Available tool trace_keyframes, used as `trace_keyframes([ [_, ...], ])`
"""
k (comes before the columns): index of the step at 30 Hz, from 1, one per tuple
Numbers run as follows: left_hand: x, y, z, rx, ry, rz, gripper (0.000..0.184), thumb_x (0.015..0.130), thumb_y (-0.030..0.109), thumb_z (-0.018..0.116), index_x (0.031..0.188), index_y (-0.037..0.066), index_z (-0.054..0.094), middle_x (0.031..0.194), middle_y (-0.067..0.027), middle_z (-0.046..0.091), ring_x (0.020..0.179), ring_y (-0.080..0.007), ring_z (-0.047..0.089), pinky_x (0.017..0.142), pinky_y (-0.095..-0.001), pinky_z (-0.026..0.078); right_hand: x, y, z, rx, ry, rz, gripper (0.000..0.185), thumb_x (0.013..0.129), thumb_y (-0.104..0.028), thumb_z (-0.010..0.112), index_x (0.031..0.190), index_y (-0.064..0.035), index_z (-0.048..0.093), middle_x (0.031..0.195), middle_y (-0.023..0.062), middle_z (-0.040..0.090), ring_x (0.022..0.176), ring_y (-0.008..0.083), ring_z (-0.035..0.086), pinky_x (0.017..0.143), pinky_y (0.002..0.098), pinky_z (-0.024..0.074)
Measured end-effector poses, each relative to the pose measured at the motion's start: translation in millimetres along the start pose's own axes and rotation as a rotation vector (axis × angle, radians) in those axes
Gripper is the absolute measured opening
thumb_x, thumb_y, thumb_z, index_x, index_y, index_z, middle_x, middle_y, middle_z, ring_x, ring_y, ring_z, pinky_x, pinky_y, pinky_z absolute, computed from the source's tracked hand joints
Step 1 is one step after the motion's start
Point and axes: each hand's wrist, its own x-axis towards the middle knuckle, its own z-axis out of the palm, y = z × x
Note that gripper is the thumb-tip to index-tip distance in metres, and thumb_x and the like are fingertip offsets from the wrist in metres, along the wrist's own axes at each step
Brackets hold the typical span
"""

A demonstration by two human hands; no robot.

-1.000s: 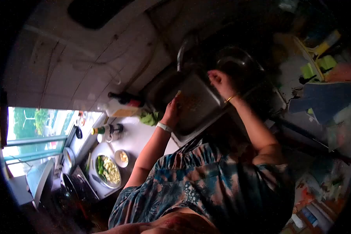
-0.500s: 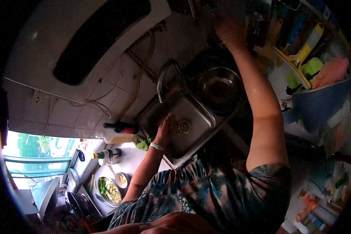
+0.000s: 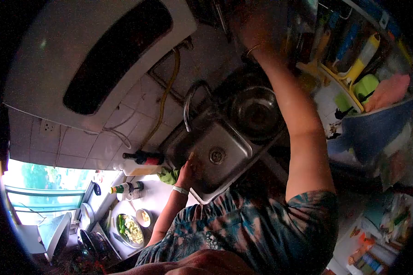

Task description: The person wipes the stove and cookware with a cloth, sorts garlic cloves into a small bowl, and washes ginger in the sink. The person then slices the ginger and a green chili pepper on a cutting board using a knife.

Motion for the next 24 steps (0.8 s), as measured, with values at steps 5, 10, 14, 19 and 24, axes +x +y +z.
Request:
trace_keyframes([
  [5,0,-4,2,-0.01,-0.048,-0.017,0.044,0.102,0.04,0.052,0.124,0.004,0.061,0.108,-0.008,0.068,0.093,-0.0226,0.065,0.085,-0.0353,0.053,-8,-41,13,-0.05,-0.216,0.253,0.034,0.091,-0.035,0.071,0.112,-0.0083,0.07,0.093,0.0116,0.073,0.08,0.028,0.07,0.073,0.0411,0.0572],
  [10,-4,-5,9,0.06,-0.136,-0.026,0.043,0.103,0.039,0.05,0.126,0.004,0.06,0.111,-0.0093,0.068,0.094,-0.0229,0.066,0.086,-0.0363,0.054,-15,-27,23,0.068,-0.219,0.269,0.04,0.092,-0.037,0.07,0.115,-0.0047,0.068,0.092,0.0119,0.073,0.078,0.0261,0.07,0.071,0.0394,0.0573],
  [14,-18,-3,18,0.015,-0.037,-0.015,0.044,0.104,0.039,0.047,0.128,0.003,0.058,0.11,-0.0115,0.068,0.092,-0.0239,0.067,0.082,-0.0374,0.055,-12,-23,17,0.034,-0.32,0.213,0.043,0.092,-0.039,0.069,0.117,-0.0041,0.067,0.091,0.012,0.072,0.078,0.0251,0.069,0.071,0.0387,0.0571],
  [19,-14,-11,5,-0.057,-0.08,-0.035,0.046,0.106,0.04,0.043,0.131,0.003,0.055,0.109,-0.0136,0.068,0.091,-0.025,0.068,0.079,-0.0394,0.057,-10,-32,8,0.116,-0.355,0.25,0.042,0.093,-0.039,0.068,0.118,-0.0051,0.066,0.095,0.0129,0.072,0.082,0.0269,0.069,0.073,0.0396,0.0571],
  [24,-17,-13,8,-0.026,-0.126,0.035,0.048,0.106,0.041,0.042,0.132,0.003,0.055,0.11,-0.0131,0.068,0.095,-0.0254,0.068,0.082,-0.0406,0.057,-5,-36,4,0.134,-0.372,0.303,0.042,0.093,-0.038,0.068,0.12,-0.006,0.065,0.102,0.015,0.071,0.089,0.0301,0.069,0.077,0.0414,0.0567],
])
